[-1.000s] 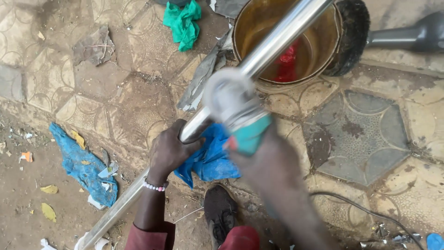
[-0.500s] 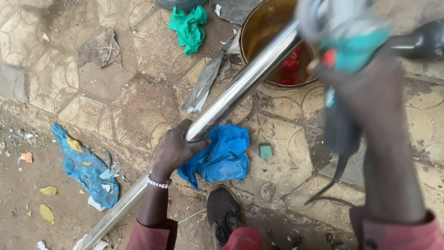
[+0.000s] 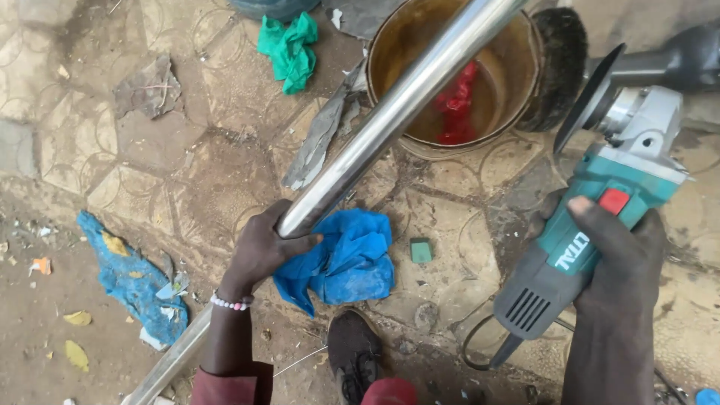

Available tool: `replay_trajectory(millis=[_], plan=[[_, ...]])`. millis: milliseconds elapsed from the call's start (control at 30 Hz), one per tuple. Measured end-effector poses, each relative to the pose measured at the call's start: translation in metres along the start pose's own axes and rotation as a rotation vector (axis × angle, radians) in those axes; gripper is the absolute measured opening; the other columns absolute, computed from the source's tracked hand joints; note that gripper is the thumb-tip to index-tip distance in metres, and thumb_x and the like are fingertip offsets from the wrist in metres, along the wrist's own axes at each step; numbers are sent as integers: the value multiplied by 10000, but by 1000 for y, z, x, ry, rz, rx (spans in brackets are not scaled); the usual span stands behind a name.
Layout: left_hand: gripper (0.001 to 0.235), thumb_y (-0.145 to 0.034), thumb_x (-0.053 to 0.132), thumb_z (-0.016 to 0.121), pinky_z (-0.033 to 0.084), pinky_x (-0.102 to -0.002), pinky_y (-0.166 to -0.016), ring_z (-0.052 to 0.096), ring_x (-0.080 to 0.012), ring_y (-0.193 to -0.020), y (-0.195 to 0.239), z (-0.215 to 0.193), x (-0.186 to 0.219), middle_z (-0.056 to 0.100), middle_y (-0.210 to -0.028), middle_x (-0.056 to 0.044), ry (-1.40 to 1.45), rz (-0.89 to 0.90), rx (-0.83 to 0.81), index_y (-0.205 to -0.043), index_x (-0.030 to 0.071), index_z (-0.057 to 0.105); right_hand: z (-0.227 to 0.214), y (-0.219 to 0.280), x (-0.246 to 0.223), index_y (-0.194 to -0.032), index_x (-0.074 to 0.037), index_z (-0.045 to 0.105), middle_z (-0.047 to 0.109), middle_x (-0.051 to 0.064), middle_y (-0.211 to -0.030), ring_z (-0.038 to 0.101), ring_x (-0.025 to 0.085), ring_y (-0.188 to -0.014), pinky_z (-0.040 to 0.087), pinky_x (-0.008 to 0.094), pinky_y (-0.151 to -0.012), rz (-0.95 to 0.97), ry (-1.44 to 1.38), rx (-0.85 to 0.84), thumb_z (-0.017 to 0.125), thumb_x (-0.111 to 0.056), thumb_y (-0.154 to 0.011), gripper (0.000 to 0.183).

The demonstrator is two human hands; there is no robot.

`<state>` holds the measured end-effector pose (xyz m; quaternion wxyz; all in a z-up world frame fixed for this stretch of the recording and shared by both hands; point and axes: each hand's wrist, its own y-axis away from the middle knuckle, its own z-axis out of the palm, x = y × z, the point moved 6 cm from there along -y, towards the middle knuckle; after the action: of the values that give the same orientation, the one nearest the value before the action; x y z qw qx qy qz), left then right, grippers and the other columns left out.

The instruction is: Grinding the surface of a metal pipe using a handheld angle grinder

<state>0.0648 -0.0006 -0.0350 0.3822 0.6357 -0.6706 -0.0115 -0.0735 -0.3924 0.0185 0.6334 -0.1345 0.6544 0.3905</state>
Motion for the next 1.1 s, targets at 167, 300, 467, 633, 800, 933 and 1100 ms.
replay_trajectory(millis=[167, 300, 467, 633, 800, 933, 1100], plan=[[505, -685, 492, 845, 393, -317, -579, 545, -155, -665, -1, -2, 0, 610, -778, -2, 46, -17, -46, -1030, 182, 646, 23, 7, -8, -1385, -67, 541, 642, 87, -892, 679, 228, -686, 611, 337, -568, -76, -116, -192, 671, -188, -824, 588], [654, -650, 521, 842, 446, -309, -621, 590, -163, -741, -1, -4, 2, 649, -873, -10, 92, -33, -70, -1170, 164, 668, 24, 7, -2, -1350, -37, 537, 640, 138, -900, 676, 260, -729, 600, 359, -604, -71, -99, -259, 680, -205, -844, 552], [637, -658, 520, 837, 440, -325, -637, 586, -161, -742, -1, -5, 2, 652, -862, -4, 83, 11, -55, -1166, 169, 681, 33, 18, -4, -1366, -59, 550, 631, 87, -887, 673, 218, -718, 608, 330, -572, -36, -72, -208, 670, -184, -812, 580], [602, -661, 524, 836, 423, -333, -651, 557, -154, -735, -2, -3, 2, 626, -830, 13, 70, 35, -46, -1133, 179, 692, 32, 19, -2, -1333, -69, 554, 640, 119, -861, 651, 248, -650, 578, 360, -541, 9, -71, -220, 662, -190, -817, 540], [586, -662, 501, 854, 428, -320, -658, 550, -144, -747, -2, -4, 3, 624, -842, 15, 100, 24, -52, -1121, 172, 696, 32, 16, -3, -1348, -43, 533, 629, 122, -880, 646, 257, -667, 579, 367, -552, -33, -88, -232, 665, -185, -824, 559], [651, -648, 522, 840, 448, -329, -702, 582, -154, -791, -3, -4, 2, 652, -897, 14, 77, 25, -46, -1178, 176, 689, 29, 15, 4, -1334, -58, 556, 644, 130, -881, 645, 266, -638, 581, 377, -552, 28, -52, -176, 658, -191, -810, 550], [626, -645, 493, 856, 444, -316, -695, 553, -136, -782, -3, -3, 0, 624, -870, 23, 107, 4, -52, -1161, 178, 693, 27, 11, 14, -1290, -55, 561, 640, 118, -858, 668, 263, -661, 578, 385, -531, 30, -37, -188, 662, -177, -814, 501]])
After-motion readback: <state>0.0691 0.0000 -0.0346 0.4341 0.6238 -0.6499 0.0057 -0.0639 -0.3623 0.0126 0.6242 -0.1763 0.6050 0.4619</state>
